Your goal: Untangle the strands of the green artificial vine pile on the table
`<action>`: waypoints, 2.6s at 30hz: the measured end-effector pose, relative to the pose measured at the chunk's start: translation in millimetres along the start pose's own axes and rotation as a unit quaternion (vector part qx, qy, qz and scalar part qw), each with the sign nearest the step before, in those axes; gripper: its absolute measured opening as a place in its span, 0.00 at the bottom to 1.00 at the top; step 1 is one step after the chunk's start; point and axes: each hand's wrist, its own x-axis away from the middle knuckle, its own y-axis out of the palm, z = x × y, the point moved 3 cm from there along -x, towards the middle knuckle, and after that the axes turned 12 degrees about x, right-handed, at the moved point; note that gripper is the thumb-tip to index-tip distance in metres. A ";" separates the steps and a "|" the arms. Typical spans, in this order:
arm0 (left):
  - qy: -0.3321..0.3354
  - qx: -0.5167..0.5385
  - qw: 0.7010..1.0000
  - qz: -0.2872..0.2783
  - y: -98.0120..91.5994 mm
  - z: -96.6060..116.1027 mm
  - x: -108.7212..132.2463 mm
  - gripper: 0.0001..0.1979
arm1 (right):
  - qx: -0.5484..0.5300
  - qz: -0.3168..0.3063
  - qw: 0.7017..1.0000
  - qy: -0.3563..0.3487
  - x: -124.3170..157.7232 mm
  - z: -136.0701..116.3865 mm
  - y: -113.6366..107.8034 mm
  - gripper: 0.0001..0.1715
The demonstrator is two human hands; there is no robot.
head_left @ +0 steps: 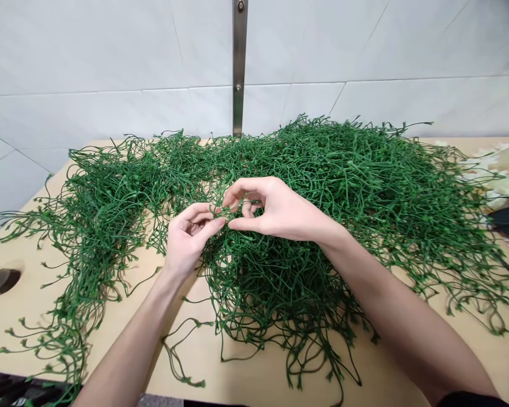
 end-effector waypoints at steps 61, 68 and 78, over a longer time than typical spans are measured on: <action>-0.013 -0.018 0.999 -0.024 5.6 2.5 0.9 0.09 | 0.000 -0.003 0.999 -0.037 0.2 4.4 -14.6 0.12; 0.018 -0.075 0.996 -0.054 13.1 9.9 4.0 0.09 | -0.015 -0.051 0.998 0.025 -3.8 12.5 -8.3 0.26; 0.004 -0.079 0.995 -0.065 17.2 11.5 4.8 0.12 | 0.055 -0.106 0.993 -0.018 0.1 8.1 -4.2 0.13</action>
